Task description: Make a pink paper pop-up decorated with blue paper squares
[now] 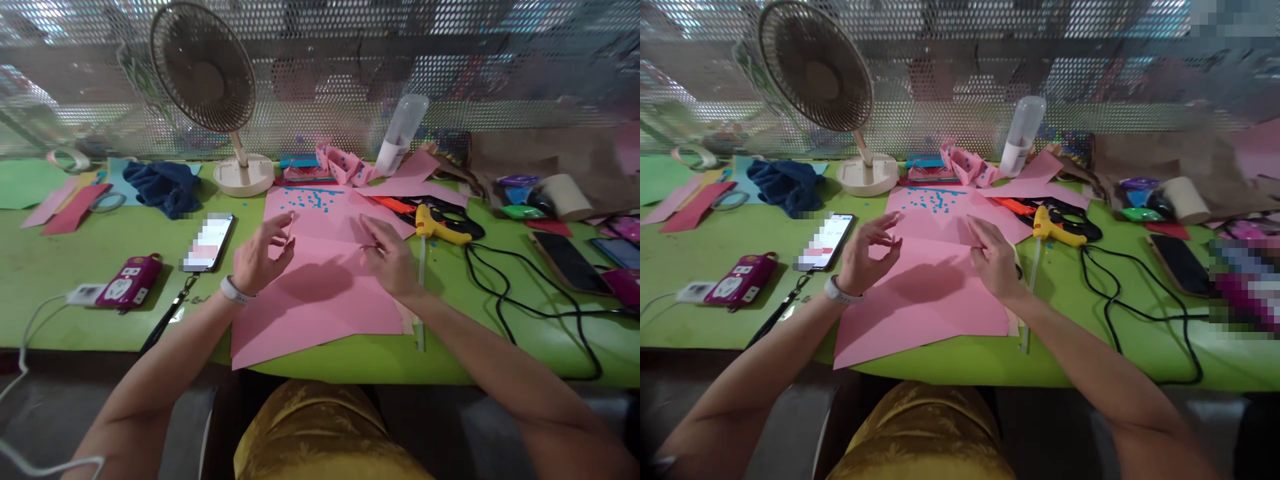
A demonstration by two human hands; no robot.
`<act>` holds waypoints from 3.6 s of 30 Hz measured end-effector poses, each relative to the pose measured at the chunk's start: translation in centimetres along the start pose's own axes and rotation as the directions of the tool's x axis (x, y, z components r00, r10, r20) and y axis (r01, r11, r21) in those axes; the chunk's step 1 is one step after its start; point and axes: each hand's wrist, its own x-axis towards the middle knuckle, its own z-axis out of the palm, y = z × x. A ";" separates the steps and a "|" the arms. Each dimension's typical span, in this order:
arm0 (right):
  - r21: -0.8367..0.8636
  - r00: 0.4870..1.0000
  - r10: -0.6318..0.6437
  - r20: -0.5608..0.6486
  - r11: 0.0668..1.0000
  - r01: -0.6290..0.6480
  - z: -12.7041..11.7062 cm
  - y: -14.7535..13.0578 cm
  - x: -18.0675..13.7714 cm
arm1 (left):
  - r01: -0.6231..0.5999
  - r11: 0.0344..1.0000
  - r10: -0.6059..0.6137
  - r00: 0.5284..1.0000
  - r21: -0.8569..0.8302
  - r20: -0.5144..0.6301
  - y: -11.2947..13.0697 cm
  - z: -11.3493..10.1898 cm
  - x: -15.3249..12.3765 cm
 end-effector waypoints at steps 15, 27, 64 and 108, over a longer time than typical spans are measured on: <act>-0.145 0.979 -0.200 -0.033 0.970 0.193 -0.3 -0.1 -0.2 | 0.114 0.977 -0.107 0.993 -0.178 0.048 -2.0 0.3 -0.2; -0.083 0.967 -0.240 -0.079 0.969 0.234 -0.4 0.0 -0.1 | 0.272 0.848 -0.117 0.933 -0.456 0.340 -1.3 -0.2 0.6; 0.511 0.960 0.259 0.104 0.814 -0.275 -0.9 -0.1 1.2 | 0.478 0.562 -0.179 0.867 -0.675 0.465 -2.2 -1.5 1.3; 0.238 0.949 -0.107 0.297 0.971 0.035 -0.7 -5.8 1.8 | 0.311 0.682 -0.275 0.948 -0.662 0.163 3.8 0.2 0.2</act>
